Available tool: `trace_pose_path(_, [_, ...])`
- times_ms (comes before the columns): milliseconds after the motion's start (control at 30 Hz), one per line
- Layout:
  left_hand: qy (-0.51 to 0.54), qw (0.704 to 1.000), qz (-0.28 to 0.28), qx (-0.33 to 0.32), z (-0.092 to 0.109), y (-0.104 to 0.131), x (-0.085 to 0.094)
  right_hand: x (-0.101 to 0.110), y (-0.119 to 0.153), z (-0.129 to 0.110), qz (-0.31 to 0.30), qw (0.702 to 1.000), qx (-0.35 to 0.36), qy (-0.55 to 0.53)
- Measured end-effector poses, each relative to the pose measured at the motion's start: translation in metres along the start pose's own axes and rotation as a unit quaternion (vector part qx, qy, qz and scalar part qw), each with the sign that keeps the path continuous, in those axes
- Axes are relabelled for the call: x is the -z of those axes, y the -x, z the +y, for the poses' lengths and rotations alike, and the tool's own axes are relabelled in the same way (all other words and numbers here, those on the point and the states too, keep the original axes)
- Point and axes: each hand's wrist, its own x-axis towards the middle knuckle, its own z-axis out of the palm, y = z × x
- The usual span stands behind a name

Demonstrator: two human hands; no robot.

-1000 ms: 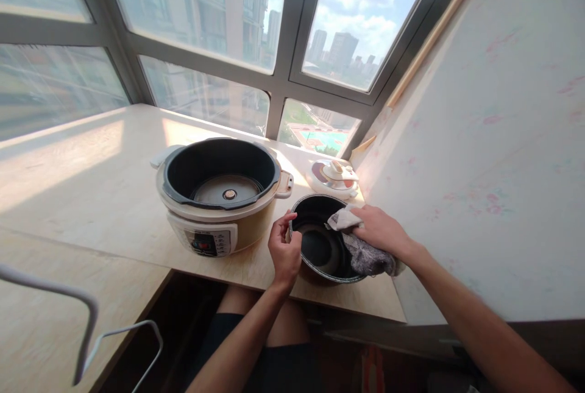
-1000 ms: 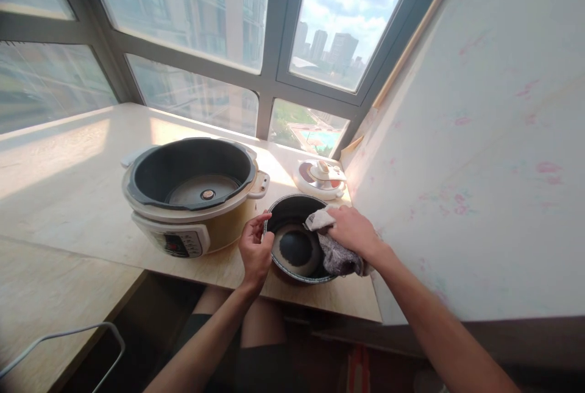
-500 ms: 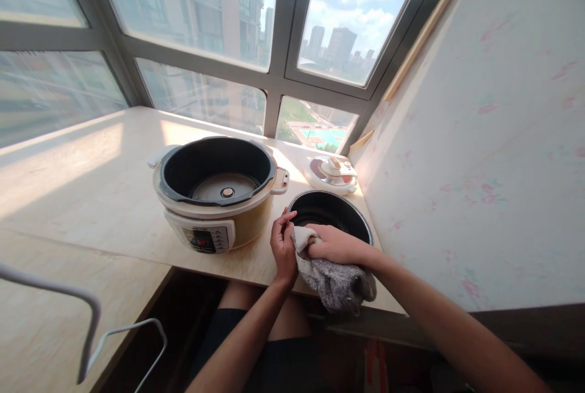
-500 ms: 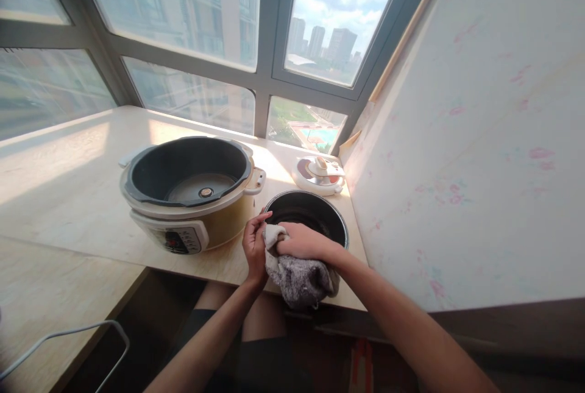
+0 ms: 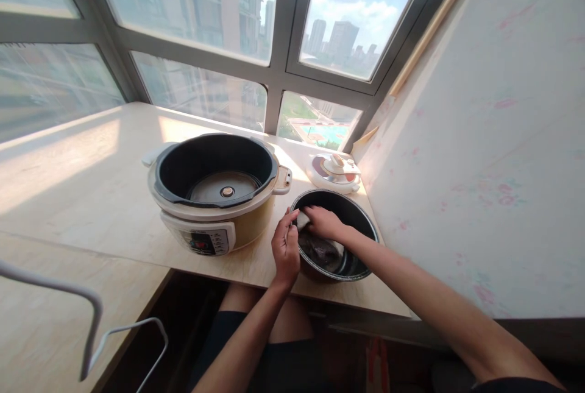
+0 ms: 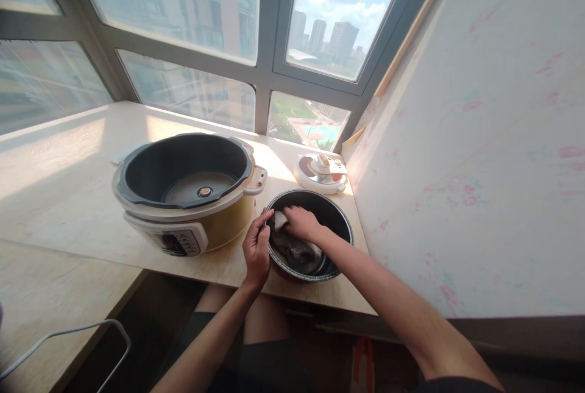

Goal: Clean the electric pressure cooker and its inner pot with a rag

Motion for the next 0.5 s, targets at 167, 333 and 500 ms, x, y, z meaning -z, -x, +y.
trace_pose_path(167, [-0.037,0.997,-0.031,-0.057,0.000,-0.005,0.006,0.001,0.011,0.002,-0.040,0.992,-0.008,0.116])
trace_pose_path(333, [-0.055,0.992,-0.027,-0.114,0.000,-0.008,0.006,0.005,0.035,-0.001,-0.109,0.980,-0.049,0.159])
trace_pose_path(500, [-0.034,0.995,0.011,-0.089,-0.001,-0.005,-0.001,0.000,0.043,-0.001,-0.162,0.976,-0.031,0.140])
